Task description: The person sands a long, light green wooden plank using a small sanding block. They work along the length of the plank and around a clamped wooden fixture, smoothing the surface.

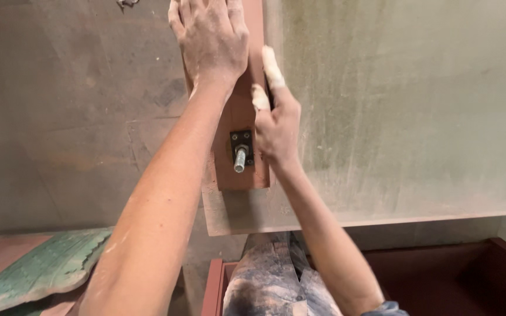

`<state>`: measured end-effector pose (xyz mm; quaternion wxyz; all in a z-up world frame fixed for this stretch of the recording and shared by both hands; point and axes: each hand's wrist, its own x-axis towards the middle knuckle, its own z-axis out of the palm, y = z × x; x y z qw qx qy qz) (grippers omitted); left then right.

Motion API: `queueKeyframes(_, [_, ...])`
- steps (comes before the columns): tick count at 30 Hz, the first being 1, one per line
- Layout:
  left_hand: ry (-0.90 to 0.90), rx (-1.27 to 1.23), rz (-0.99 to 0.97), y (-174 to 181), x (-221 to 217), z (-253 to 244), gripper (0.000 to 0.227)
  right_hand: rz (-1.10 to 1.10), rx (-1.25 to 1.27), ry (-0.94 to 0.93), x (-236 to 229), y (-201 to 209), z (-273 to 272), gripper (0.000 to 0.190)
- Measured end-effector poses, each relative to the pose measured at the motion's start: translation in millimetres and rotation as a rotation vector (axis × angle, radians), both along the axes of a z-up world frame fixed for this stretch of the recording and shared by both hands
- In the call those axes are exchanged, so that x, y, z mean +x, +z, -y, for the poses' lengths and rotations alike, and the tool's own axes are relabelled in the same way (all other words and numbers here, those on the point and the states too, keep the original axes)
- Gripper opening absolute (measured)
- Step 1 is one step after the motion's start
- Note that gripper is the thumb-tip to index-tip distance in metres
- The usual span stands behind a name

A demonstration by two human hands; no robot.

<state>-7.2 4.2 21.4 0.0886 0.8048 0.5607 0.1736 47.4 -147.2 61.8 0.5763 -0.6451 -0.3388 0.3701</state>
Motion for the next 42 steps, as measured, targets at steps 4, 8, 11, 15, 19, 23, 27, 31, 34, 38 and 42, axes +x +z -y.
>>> queueKeyframes(4, [0.023,-0.007,-0.014,3.4,5.1,1.3,0.049,-0.021,-0.049,0.011,-4.7,13.3,25.8,0.055])
queueKeyframes(8, [0.032,-0.033,-0.047,12.4,6.7,3.1,0.057,-0.273,-0.418,-0.083,-18.7,21.5,49.9,0.064])
queueKeyframes(11, [0.042,-0.086,-0.064,13.7,6.1,3.0,0.060,-0.088,-0.256,-0.071,-31.6,20.6,77.1,0.058])
queueKeyframes(15, [0.047,-0.091,-0.039,18.6,8.2,4.2,0.062,0.025,-0.147,-0.032,-23.0,11.2,58.3,0.057])
queueKeyframes(19, [0.053,-0.099,-0.036,22.7,9.3,2.9,0.062,0.104,0.010,0.120,4.8,3.5,19.4,0.056])
queueKeyframes(23, [0.035,-0.109,-0.054,20.3,7.4,6.1,0.062,0.300,-0.349,0.022,-31.5,29.5,85.6,0.050])
queueKeyframes(27, [0.039,-0.102,-0.070,18.4,8.2,2.8,0.062,-0.049,-0.378,-0.060,-39.9,40.3,90.5,0.053])
queueKeyframes(31, [0.033,-0.063,-0.078,12.5,6.9,4.2,0.062,0.234,-0.033,-0.023,-0.1,-2.8,11.2,0.041])
queueKeyframes(34, [0.019,-0.080,-0.107,5.8,2.1,5.1,0.061,0.166,-0.712,0.066,-22.5,-13.5,61.4,0.026])
queueKeyframes(38, [0.035,-0.052,-0.108,8.0,5.4,4.9,0.063,-0.328,-0.470,0.243,-50.1,60.3,209.9,0.045])
queueKeyframes(42, [0.025,-0.062,-0.133,8.4,6.0,-1.3,0.060,-0.214,-0.774,0.001,-35.7,74.6,238.3,0.037])
